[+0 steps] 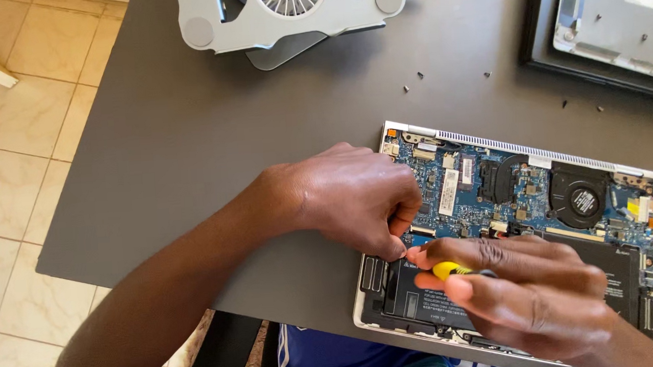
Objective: The person uses a screwdriver to fasten screws into the internal frame of a disassembled laptop, then places the bottom cover over the chassis and presses it into place. The person handles the laptop, screws, and screwdriver throughout the clip.
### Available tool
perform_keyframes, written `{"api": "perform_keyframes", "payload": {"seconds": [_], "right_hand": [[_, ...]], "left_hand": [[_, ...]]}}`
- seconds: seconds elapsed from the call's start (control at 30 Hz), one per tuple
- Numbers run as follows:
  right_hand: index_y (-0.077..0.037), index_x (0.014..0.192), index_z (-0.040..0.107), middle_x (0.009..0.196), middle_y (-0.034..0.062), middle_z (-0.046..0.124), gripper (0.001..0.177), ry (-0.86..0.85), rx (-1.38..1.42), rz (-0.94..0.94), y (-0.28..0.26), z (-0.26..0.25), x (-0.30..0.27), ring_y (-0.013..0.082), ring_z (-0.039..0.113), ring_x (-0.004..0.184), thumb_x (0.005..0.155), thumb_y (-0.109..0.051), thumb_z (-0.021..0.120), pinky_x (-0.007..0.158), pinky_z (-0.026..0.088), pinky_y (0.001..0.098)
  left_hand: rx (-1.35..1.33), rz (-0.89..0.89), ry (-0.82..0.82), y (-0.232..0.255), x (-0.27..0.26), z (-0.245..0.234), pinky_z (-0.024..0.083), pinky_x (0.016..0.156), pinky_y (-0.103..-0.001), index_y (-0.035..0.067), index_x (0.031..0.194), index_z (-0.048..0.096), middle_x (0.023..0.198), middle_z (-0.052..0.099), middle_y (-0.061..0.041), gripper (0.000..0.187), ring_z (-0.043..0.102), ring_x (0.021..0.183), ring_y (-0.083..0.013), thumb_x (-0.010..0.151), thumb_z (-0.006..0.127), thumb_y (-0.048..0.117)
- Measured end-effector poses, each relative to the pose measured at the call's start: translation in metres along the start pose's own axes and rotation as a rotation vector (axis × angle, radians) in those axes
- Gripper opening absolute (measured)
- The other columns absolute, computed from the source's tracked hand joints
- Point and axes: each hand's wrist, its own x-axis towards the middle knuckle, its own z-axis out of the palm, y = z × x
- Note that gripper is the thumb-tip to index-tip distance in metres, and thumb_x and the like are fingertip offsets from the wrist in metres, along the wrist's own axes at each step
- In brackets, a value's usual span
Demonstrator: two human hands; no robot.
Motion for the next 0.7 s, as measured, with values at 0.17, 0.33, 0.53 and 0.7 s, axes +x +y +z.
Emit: {"api": "perform_keyframes", "payload": {"seconds": [0.17, 0.33, 0.53, 0.7], "right_hand": [[-0.012, 0.124, 0.068, 0.11, 0.0157, 0.082, 0.044, 0.035, -0.076, 0.069, 0.001, 0.007, -0.006, 0.0173, 0.079, 0.088, 0.083, -0.006, 0.085, 0.068, 0.064, 0.0243], [-0.006, 0.125, 0.062, 0.114, 0.0264, 0.072, 0.041, 0.055, 0.07, 0.11, 0.005, -0.003, -0.01, 0.0296, 0.082, 0.098, 0.085, -0.001, 0.073, 0.078, 0.071, 0.0345], [-0.006, 0.127, 0.062, 0.113, 0.0201, 0.075, 0.045, 0.046, 0.075, 0.054, -0.006, -0.002, 0.013, 0.0281, 0.082, 0.099, 0.086, -0.008, 0.08, 0.078, 0.071, 0.0341], [0.0, 0.124, 0.06, 0.118, 0.0338, 0.068, 0.041, -0.064, 0.176, 0.019, -0.014, -0.009, 0.016, 0.0405, 0.079, 0.104, 0.083, 0.005, 0.062, 0.084, 0.069, 0.0453]], "left_hand": [[0.007, 0.004, 0.003, 0.005, -0.002, -0.003, 0.056, 0.067, -0.04, 0.018, 0.075, 0.076, 0.074, 0.076, -0.001, 0.021, 0.074, 0.073, -0.0216, 0.066, 0.077, 0.037], [-0.028, -0.034, 0.007, 0.0, 0.0, 0.001, 0.056, 0.067, -0.042, 0.017, 0.077, 0.075, 0.074, 0.076, -0.002, 0.023, 0.074, 0.073, -0.0231, 0.065, 0.076, 0.037], [-0.018, -0.025, 0.019, 0.005, 0.001, -0.003, 0.055, 0.067, -0.043, 0.017, 0.079, 0.076, 0.077, 0.076, -0.003, 0.024, 0.073, 0.076, -0.0241, 0.065, 0.077, 0.036], [-0.028, -0.041, -0.009, 0.006, -0.001, -0.007, 0.056, 0.067, -0.042, 0.017, 0.081, 0.076, 0.079, 0.077, -0.002, 0.022, 0.074, 0.077, -0.0227, 0.067, 0.076, 0.035]]}}
